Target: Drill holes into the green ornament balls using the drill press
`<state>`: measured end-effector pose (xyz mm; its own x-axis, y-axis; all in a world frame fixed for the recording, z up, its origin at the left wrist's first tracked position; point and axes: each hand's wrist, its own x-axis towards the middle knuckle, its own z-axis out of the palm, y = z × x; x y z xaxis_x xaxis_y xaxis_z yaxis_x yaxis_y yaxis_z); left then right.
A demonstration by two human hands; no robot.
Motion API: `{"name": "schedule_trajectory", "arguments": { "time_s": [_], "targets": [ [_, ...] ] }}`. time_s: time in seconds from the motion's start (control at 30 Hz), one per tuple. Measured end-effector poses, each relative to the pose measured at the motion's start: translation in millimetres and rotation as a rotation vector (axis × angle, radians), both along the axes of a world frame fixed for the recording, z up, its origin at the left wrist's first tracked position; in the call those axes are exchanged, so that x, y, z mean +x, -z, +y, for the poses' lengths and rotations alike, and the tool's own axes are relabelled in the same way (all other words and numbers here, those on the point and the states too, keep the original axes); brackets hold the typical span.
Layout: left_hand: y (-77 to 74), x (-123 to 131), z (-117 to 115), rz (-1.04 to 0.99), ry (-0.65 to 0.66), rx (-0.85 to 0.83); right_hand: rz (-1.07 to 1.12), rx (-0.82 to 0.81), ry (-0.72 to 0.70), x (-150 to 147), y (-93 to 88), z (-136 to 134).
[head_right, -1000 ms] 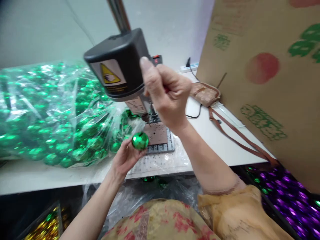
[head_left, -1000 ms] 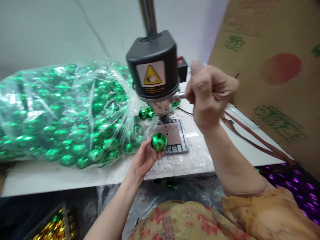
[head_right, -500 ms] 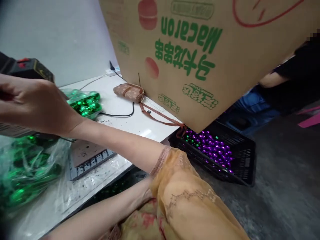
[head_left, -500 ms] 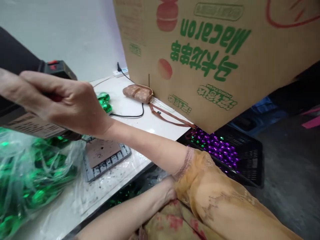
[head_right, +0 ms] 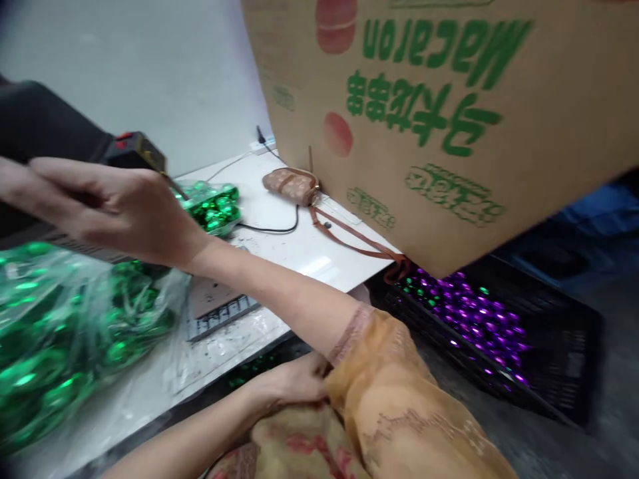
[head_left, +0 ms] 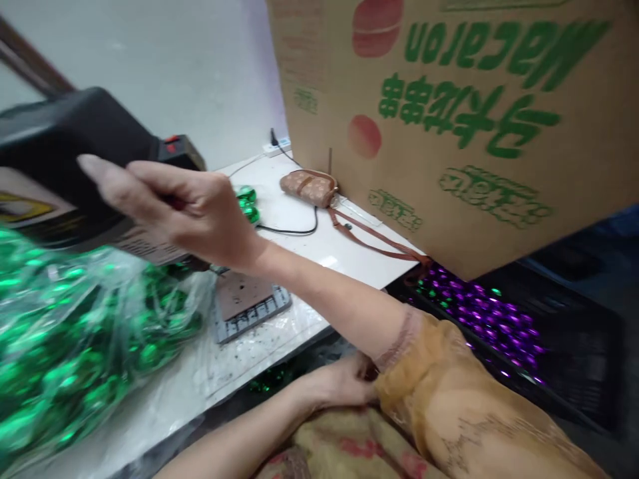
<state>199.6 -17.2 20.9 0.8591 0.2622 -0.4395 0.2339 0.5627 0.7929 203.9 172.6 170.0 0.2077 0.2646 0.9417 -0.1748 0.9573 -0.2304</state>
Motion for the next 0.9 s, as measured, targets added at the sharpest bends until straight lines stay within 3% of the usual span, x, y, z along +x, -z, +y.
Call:
{"name": "schedule_trajectory", "arguments": {
  "time_s": [0.07, 0.1, 0.13, 0.23, 0.3, 0.33, 0.37, 0.47, 0.6, 0.77, 0.9],
  "targets": [
    [-15.3, -43.5, 21.5, 0.034, 0.089, 0.223, 0.041, -0.288, -0.023, 3.8, -6.2, -28.9],
    [-24.0, -67.7, 34.3, 0.052, 0.044, 0.329, 0.024, -0.334, -0.014, 6.0, -8.0, -38.3],
    [-32.4, -92.2, 48.4, 0.067, -0.087, 0.407, -0.022, -0.341, 0.009, 7.9, -9.0, -44.0],
    [-49.3, -158.8, 97.2, 0.166, -0.642, 0.69, -0.012, -0.331, 0.109, 9.5, -8.3, -45.5],
    [-50.9, -190.2, 133.3, 0.315, -0.933, 0.961, 0.011, -0.312, 0.125, 8.0, -6.4, -41.1],
    [-49.2, -200.5, 151.3, 0.414, -1.018, 1.076, 0.024, -0.298, 0.13, 7.1, -5.4, -39.1],
    [-46.3, -207.1, 168.6, 0.511, -1.038, 1.156, 0.038, -0.276, 0.138, 6.4, -4.5, -37.6],
    [-34.4, -208.1, 212.2, 0.681, -0.924, 1.278, 0.077, -0.225, 0.164, 5.5, -2.8, -36.2],
    [-17.6, -191.0, 244.7, 0.702, -0.858, 1.299, 0.081, -0.23, 0.212, 6.5, -3.3, -38.1],
    [-4.0, -183.8, 253.9, 0.695, -0.892, 1.293, 0.046, -0.257, 0.258, 8.1, -4.7, -40.0],
    [-9.1, -191.6, 242.2, 0.654, -0.96, 1.285, 0.036, -0.255, 0.243, 9.0, -4.6, -40.7]
  ]
}}
